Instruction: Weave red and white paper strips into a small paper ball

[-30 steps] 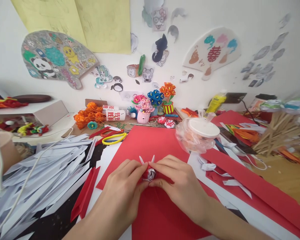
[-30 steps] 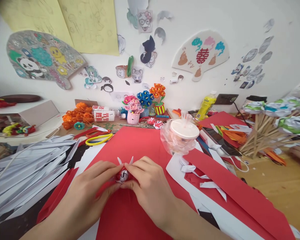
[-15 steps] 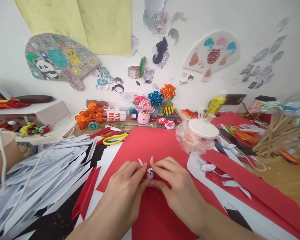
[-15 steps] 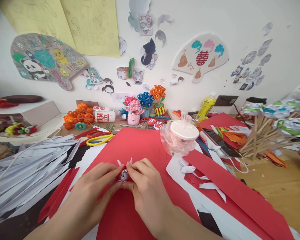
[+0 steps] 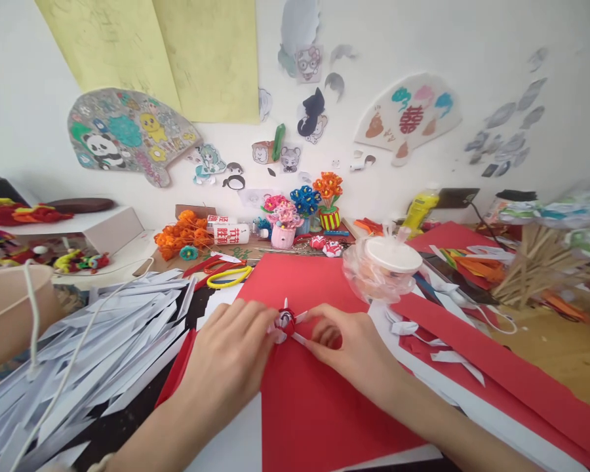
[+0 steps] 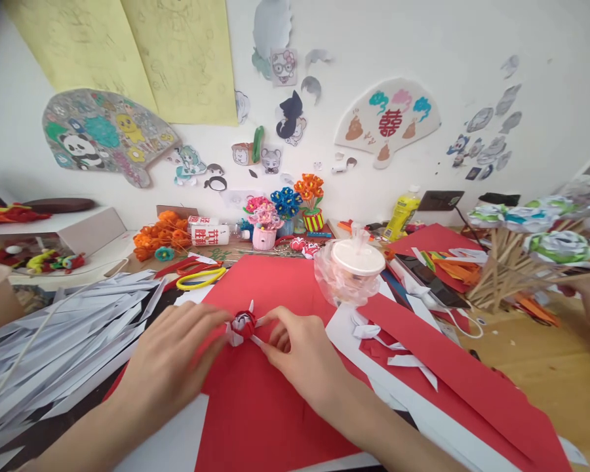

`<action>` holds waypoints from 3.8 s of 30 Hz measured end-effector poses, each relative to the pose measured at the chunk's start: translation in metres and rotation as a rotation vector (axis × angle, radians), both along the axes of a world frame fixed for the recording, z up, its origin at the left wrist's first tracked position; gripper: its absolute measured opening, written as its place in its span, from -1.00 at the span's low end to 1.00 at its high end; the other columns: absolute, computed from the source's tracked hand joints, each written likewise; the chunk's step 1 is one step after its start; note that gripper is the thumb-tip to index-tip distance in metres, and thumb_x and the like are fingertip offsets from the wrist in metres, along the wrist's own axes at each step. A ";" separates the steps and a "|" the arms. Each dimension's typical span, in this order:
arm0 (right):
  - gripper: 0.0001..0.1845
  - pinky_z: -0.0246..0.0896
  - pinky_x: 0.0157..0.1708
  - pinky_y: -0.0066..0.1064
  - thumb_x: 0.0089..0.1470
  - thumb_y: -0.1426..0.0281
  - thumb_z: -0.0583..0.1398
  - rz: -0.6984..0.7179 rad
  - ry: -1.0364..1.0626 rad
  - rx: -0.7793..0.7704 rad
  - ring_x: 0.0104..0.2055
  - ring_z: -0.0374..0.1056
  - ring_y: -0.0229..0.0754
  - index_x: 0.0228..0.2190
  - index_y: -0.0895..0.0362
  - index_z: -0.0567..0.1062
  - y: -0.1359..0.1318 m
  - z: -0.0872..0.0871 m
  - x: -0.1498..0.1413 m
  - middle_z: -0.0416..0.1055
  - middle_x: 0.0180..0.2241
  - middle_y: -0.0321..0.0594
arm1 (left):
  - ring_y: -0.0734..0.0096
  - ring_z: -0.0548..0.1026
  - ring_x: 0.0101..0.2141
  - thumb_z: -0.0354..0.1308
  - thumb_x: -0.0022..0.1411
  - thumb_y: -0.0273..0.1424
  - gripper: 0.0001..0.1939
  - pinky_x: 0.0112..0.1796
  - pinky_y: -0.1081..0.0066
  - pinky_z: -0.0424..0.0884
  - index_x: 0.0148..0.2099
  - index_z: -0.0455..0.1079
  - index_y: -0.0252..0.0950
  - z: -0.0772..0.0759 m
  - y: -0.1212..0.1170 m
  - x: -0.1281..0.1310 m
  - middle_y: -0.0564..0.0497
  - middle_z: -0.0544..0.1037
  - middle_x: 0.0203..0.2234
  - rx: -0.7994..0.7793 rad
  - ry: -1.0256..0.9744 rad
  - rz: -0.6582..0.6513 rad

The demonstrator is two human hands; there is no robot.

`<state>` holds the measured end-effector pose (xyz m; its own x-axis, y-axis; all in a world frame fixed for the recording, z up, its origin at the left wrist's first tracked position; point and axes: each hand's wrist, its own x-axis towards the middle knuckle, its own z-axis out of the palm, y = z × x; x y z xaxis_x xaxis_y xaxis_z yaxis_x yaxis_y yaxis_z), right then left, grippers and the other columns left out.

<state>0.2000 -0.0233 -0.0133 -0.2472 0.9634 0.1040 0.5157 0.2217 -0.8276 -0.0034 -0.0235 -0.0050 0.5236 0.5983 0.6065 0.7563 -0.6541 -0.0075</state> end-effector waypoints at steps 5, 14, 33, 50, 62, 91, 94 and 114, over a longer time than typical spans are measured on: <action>-0.65 0.31 -0.44 -0.51 -0.02 0.67 0.18 0.025 0.031 0.193 -0.46 0.41 -0.29 -0.20 0.09 0.43 -0.007 -0.008 -0.010 0.45 -0.49 -0.39 | 0.28 0.37 -0.50 -0.15 0.32 -0.63 -0.71 -0.48 0.32 0.21 -0.23 0.42 -0.40 -0.003 -0.013 0.022 -0.05 0.49 -0.48 0.166 0.264 -0.104; -0.71 0.39 -0.19 -0.36 0.09 0.54 0.24 0.202 -0.027 0.363 -0.22 0.45 -0.20 -0.14 0.07 0.39 0.003 -0.014 0.002 0.49 -0.23 -0.26 | 0.37 0.38 -0.49 -0.20 0.44 -0.48 -0.67 -0.50 0.40 0.27 -0.23 0.39 -0.32 -0.011 0.002 0.014 0.01 0.47 -0.48 -0.052 0.049 -0.166; -0.82 0.28 -0.41 -0.35 0.28 0.47 0.07 0.178 -0.352 0.887 -0.42 0.37 -0.16 -0.32 0.22 0.46 0.010 -0.019 0.005 0.45 -0.45 -0.17 | 0.37 0.35 -0.49 -0.24 0.44 -0.50 -0.62 -0.49 0.40 0.30 -0.26 0.40 -0.34 -0.011 0.001 0.018 -0.02 0.48 -0.49 -0.098 0.058 -0.230; -0.83 0.10 -0.55 -0.34 0.20 0.59 0.10 0.186 -0.644 1.278 -0.54 0.28 -0.21 -0.30 0.31 0.51 0.011 -0.014 0.007 0.38 -0.59 -0.22 | 0.40 0.31 -0.54 -0.24 0.42 -0.54 -0.60 -0.53 0.43 0.28 -0.29 0.43 -0.36 -0.010 0.001 0.020 -0.01 0.43 -0.57 -0.057 0.003 -0.239; -0.83 0.27 -0.45 -0.37 0.17 0.59 0.07 0.089 -0.407 1.051 -0.46 0.43 -0.17 -0.26 0.23 0.44 0.005 -0.021 0.003 0.49 -0.48 -0.17 | 0.35 0.41 -0.47 -0.15 0.39 -0.55 -0.71 -0.47 0.38 0.41 -0.17 0.43 -0.39 -0.013 0.002 0.019 -0.06 0.52 -0.48 -0.064 -0.045 -0.227; -0.79 0.15 -0.54 -0.46 0.24 0.52 0.04 0.103 -0.249 0.943 -0.58 0.26 -0.29 -0.40 0.16 0.41 0.003 -0.022 0.004 0.37 -0.58 -0.30 | 0.35 0.44 -0.42 0.00 0.35 -0.54 -0.83 -0.41 0.37 0.44 -0.10 0.41 -0.40 -0.014 0.002 0.017 -0.06 0.55 -0.42 0.010 -0.106 -0.260; -0.80 0.14 -0.53 -0.45 0.24 0.52 0.04 0.109 -0.259 0.941 -0.57 0.27 -0.28 -0.40 0.17 0.40 0.003 -0.022 0.003 0.37 -0.57 -0.29 | 0.35 0.42 -0.43 -0.02 0.34 -0.53 -0.82 -0.43 0.36 0.41 -0.13 0.40 -0.39 -0.013 0.000 0.021 -0.05 0.53 -0.44 0.051 -0.083 -0.224; -0.67 -0.05 -0.51 -0.36 0.26 0.59 0.03 0.301 -0.600 1.097 -0.50 0.20 -0.23 -0.53 0.19 0.38 0.017 -0.029 0.010 0.30 -0.56 -0.28 | 0.34 0.27 -0.48 -0.16 0.36 -0.64 -0.64 -0.46 0.32 0.06 -0.39 0.37 -0.37 -0.006 0.005 0.018 0.00 0.39 -0.56 0.234 0.365 -0.219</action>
<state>0.2096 -0.0065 -0.0422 -0.7224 0.3433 0.6003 0.5532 0.8077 0.2038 0.0144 -0.0182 -0.0107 0.8256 0.3197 0.4649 0.5215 -0.7470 -0.4123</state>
